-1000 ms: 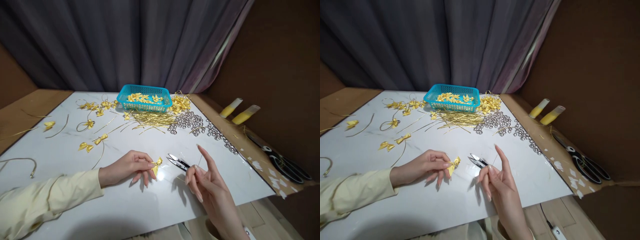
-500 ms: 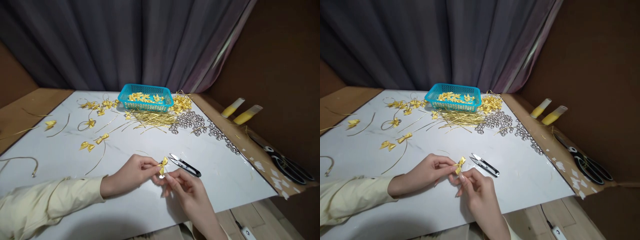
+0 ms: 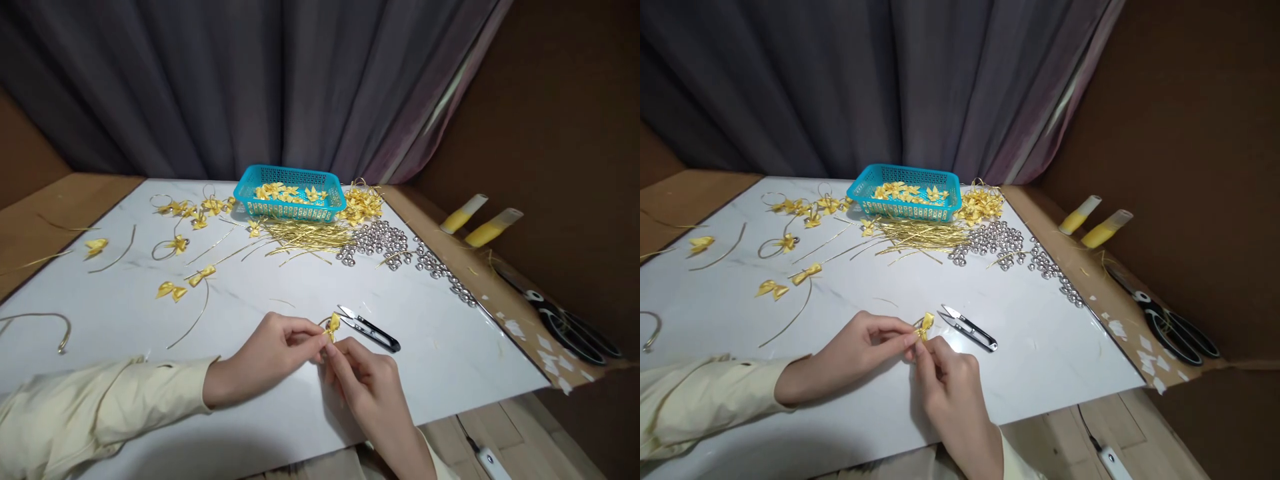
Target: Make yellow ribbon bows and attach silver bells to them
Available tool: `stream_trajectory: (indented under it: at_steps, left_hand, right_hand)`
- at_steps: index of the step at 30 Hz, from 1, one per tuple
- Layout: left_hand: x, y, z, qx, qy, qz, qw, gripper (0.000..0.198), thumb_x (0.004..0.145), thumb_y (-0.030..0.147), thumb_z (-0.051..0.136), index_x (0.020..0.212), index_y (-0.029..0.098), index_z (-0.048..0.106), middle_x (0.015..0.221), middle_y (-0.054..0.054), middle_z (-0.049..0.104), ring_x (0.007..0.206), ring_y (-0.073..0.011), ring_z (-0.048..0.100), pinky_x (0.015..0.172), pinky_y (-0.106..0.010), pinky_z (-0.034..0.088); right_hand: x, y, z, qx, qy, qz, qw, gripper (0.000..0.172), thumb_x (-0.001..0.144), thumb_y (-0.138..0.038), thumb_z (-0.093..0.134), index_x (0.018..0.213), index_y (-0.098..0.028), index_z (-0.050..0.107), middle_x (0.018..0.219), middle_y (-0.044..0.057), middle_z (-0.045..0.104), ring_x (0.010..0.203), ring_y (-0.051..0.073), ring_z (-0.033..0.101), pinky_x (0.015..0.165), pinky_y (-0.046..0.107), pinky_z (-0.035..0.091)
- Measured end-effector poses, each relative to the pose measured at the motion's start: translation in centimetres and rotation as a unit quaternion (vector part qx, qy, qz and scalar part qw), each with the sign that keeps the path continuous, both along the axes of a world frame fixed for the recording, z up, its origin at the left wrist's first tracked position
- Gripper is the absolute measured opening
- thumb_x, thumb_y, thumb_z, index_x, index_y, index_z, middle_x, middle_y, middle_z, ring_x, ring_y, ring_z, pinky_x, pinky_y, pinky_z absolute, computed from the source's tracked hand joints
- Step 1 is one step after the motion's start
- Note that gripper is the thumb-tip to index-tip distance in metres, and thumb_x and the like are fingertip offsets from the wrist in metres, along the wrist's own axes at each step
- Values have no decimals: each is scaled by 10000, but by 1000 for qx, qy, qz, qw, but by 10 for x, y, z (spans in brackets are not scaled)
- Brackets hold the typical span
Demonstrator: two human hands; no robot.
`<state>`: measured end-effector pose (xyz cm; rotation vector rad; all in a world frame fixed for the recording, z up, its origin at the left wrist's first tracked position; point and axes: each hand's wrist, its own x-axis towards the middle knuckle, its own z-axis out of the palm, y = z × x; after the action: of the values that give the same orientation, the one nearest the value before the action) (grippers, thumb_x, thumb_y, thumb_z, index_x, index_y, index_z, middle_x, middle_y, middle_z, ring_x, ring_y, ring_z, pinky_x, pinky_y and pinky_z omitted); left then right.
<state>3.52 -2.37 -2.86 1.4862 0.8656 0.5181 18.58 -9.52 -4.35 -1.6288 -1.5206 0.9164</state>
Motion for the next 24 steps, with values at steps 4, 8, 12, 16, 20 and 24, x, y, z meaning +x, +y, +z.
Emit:
stream_trajectory:
  at_steps: [4, 8, 12, 16, 20, 24]
  left_hand:
    - [2, 0, -1, 6, 22, 26, 999, 166, 766, 259, 605, 775, 129, 707, 738, -43, 710, 716, -166, 622, 631, -227, 481]
    - [6, 2, 1, 17, 19, 34, 999, 177, 769, 281, 608, 767, 131, 701, 734, -42, 711, 707, -168, 622, 627, -234, 485]
    - [8, 3, 3, 67, 22, 23, 997, 189, 795, 288, 586, 753, 145, 702, 730, -33, 714, 698, -164, 621, 630, -235, 470]
    - [6, 5, 2, 116, 36, 29, 992, 190, 815, 265, 564, 746, 152, 701, 730, -19, 715, 676, -145, 611, 616, -215, 452]
    - [3, 6, -1, 151, 55, 26, 987, 217, 828, 296, 560, 746, 149, 697, 682, -11, 694, 625, -127, 574, 573, -205, 417]
    - [1, 5, -5, 191, 70, 9, 979, 239, 845, 309, 541, 756, 140, 685, 656, -11, 672, 569, -108, 515, 541, -207, 382]
  right_hand:
    - [-1, 1, 4, -10, -8, -7, 1000, 388, 911, -418, 381, 635, -180, 514, 448, -38, 453, 404, 96, 403, 438, 219, 301]
    - [-3, 3, 8, -19, -11, 4, 1000, 395, 915, -415, 366, 621, -187, 497, 432, -34, 455, 386, 101, 406, 432, 227, 308]
    - [-4, 2, 10, -14, -12, 12, 1000, 379, 923, -390, 366, 631, -189, 500, 431, -28, 482, 384, 104, 435, 441, 228, 339]
    - [0, -2, 15, 21, -8, 9, 1000, 249, 899, -357, 440, 780, -183, 571, 563, 8, 604, 496, 132, 546, 442, 215, 384]
    - [15, 1, 20, 85, -3, -93, 992, 162, 828, -328, 572, 921, -197, 596, 936, 64, 668, 896, 189, 613, 773, 269, 482]
    - [25, 12, 15, -21, 175, -14, 984, 326, 756, -360, 655, 1013, -196, 538, 1007, 82, 641, 928, 189, 607, 848, 328, 475]
